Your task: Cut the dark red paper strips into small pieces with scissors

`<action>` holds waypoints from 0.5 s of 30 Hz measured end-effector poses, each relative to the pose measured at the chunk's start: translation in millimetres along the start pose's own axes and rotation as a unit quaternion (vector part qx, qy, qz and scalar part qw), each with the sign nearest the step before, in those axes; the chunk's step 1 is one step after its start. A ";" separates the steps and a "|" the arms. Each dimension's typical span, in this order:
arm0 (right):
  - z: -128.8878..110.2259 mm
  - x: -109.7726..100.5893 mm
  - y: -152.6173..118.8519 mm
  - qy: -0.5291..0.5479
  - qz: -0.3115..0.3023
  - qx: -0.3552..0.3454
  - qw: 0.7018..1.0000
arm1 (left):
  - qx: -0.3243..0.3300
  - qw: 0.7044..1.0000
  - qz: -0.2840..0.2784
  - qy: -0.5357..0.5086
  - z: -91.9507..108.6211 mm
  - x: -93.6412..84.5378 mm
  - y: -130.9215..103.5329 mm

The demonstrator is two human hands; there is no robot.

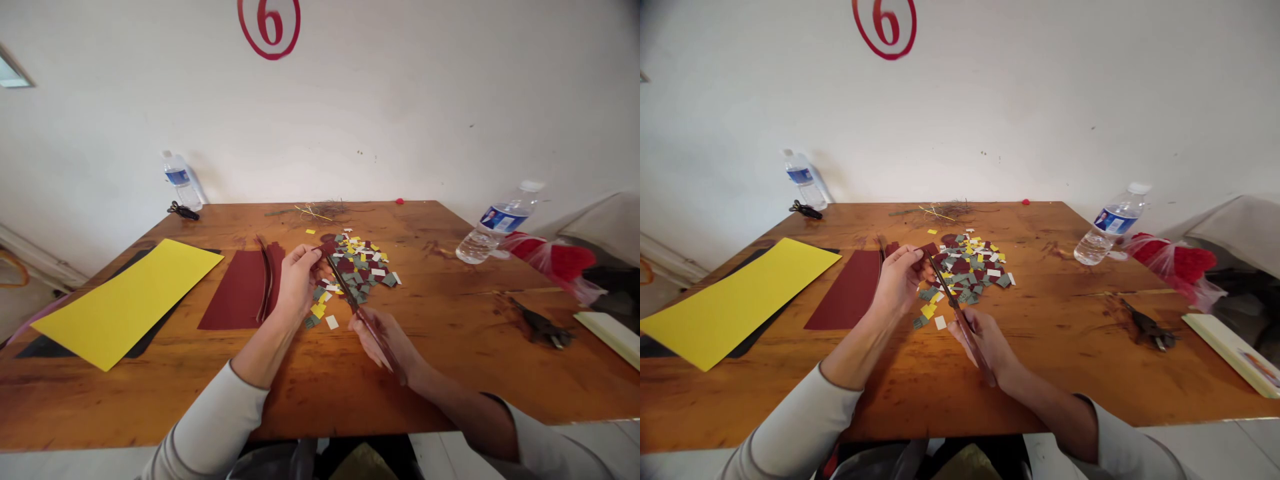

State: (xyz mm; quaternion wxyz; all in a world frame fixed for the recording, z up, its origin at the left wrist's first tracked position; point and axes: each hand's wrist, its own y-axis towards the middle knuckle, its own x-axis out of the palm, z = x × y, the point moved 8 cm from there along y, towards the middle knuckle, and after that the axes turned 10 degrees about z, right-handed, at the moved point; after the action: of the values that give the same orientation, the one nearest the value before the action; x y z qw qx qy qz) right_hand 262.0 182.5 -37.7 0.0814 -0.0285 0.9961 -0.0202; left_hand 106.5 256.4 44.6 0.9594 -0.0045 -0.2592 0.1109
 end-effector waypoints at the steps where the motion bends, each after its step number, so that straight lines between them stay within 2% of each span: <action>1: -0.7 0.3 -0.6 0.003 -0.004 -0.001 1.000 | 0.000 1.000 0.002 0.002 0.2 0.1 0.0; 7: -4.6 0.8 -3.3 0.000 -0.013 -0.025 1.000 | 0.002 1.000 0.006 0.020 0.6 0.7 -0.6; 15: -1.3 0.8 -1.4 0.000 -0.009 -0.019 1.000 | 0.016 1.000 -0.008 0.021 1.5 1.1 -1.7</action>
State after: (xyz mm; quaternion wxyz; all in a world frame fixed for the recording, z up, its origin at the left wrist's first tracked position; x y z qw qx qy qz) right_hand 261.1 181.1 -36.5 0.0808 -0.0395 0.9959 -0.0016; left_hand 107.1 255.0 46.6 0.9655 0.0106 -0.2372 0.1073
